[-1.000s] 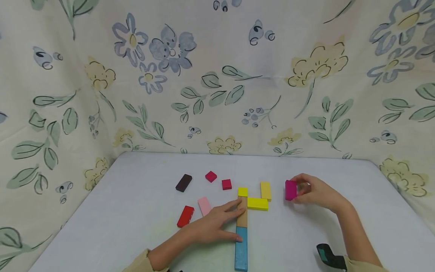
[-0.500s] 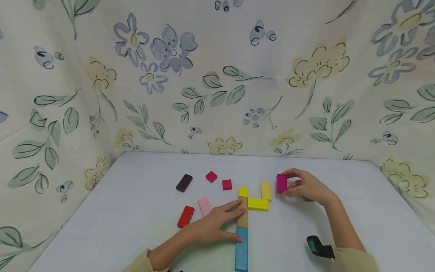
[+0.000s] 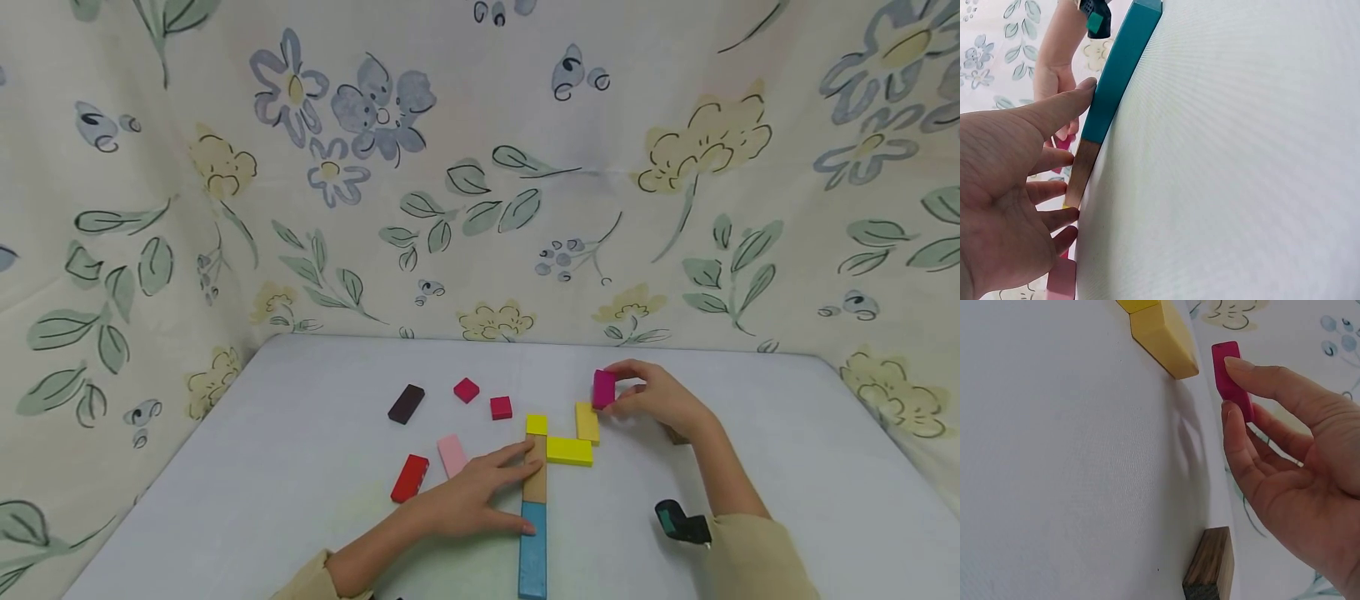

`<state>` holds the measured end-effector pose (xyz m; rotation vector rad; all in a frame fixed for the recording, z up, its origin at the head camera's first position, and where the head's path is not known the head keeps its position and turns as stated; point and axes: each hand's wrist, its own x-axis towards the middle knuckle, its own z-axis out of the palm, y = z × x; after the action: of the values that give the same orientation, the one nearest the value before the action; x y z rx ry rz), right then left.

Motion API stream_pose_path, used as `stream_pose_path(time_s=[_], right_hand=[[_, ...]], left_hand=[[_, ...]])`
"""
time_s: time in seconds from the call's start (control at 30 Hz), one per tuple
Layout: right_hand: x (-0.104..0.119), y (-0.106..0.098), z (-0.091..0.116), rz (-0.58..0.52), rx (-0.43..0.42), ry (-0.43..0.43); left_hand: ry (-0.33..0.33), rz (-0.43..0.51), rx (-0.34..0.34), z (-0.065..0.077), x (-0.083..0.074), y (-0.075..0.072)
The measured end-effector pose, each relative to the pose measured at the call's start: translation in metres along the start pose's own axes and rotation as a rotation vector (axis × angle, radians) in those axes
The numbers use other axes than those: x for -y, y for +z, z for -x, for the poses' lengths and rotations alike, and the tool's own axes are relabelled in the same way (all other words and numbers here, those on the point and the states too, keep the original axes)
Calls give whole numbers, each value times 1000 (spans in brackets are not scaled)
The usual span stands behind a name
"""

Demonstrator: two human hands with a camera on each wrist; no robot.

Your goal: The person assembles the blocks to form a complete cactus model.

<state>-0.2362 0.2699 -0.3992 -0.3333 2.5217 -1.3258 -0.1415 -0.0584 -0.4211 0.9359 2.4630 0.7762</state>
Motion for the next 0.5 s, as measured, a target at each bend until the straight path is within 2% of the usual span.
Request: stream_pose_path(time_s=[0.27, 0.5], right_hand=[[1, 4, -13, 15, -3, 65], [-4, 5, -23, 23, -15, 85]], left_hand=[[-12, 8, 1, 1, 0, 0], [-6, 14, 3, 2, 0, 0]])
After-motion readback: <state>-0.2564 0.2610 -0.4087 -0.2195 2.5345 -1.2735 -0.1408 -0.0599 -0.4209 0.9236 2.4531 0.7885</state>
